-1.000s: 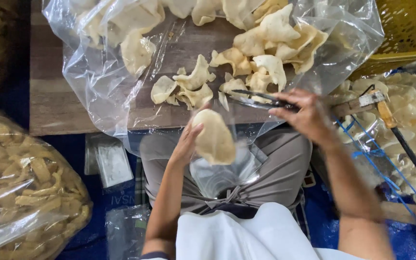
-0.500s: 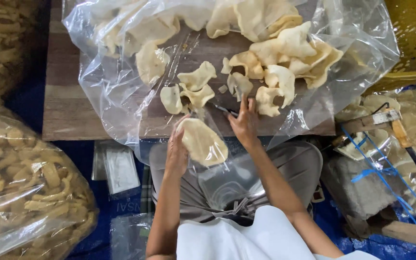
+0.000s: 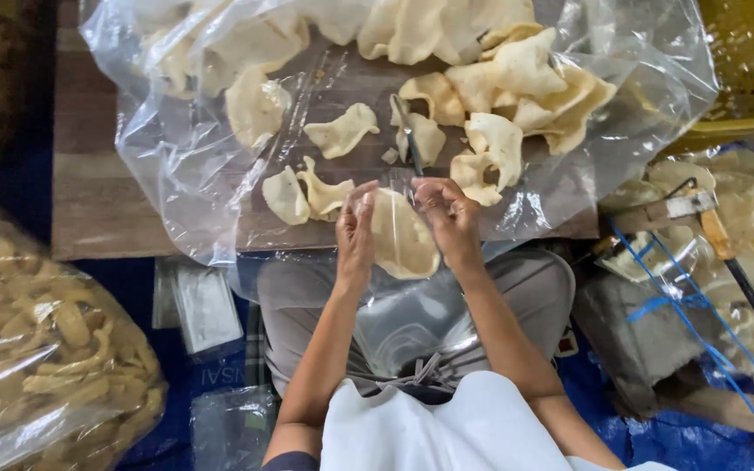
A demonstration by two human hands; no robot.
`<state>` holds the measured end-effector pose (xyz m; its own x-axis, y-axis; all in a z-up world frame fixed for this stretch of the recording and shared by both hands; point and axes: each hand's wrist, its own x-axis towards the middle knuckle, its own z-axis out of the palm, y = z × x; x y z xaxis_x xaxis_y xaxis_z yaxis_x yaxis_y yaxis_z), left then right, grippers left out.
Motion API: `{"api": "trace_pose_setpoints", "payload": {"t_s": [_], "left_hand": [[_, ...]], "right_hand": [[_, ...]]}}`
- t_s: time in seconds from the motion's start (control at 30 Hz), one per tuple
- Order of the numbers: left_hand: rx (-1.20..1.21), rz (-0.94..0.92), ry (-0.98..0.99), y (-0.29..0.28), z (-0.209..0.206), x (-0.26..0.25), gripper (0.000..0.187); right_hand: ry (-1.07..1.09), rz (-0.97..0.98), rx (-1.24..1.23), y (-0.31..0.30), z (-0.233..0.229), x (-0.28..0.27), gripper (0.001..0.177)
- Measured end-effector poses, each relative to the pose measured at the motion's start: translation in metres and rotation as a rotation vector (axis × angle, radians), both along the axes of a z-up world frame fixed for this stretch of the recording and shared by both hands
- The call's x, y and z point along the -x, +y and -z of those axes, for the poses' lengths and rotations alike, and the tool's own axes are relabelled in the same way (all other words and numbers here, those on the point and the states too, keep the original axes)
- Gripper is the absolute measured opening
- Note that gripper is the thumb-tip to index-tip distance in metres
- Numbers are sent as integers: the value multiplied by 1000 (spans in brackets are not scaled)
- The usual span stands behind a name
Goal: Packaging large crackers into plastic bags using tongs and a manual heat sealer.
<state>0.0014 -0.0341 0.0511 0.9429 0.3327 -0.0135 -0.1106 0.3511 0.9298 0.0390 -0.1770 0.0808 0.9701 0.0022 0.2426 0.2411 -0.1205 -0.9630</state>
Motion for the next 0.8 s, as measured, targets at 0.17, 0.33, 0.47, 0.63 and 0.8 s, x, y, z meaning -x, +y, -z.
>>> {"api": "trace_pose_setpoints", "payload": {"t_s": [0.17,0.33,0.47,0.63,0.8], "left_hand": [[-78,-26,-27,-40,-33,7,26],[-248,-100,-120,-73,-34,0,21],[0,93,-230,-102,-46,3,28],[121,231,-167,-137,-75,9,23],[18,194,-95,-173,-57,2,23]], "right_hand": [[-135,142,50,-11,-42,35,12],[-216,268,159,-39,-44,49,11],[-183,462,71,-75,-41,58,14],[-174,599,54,-122,-52,69,13],[-200,641,-91,-164,-45,87,14]]}}
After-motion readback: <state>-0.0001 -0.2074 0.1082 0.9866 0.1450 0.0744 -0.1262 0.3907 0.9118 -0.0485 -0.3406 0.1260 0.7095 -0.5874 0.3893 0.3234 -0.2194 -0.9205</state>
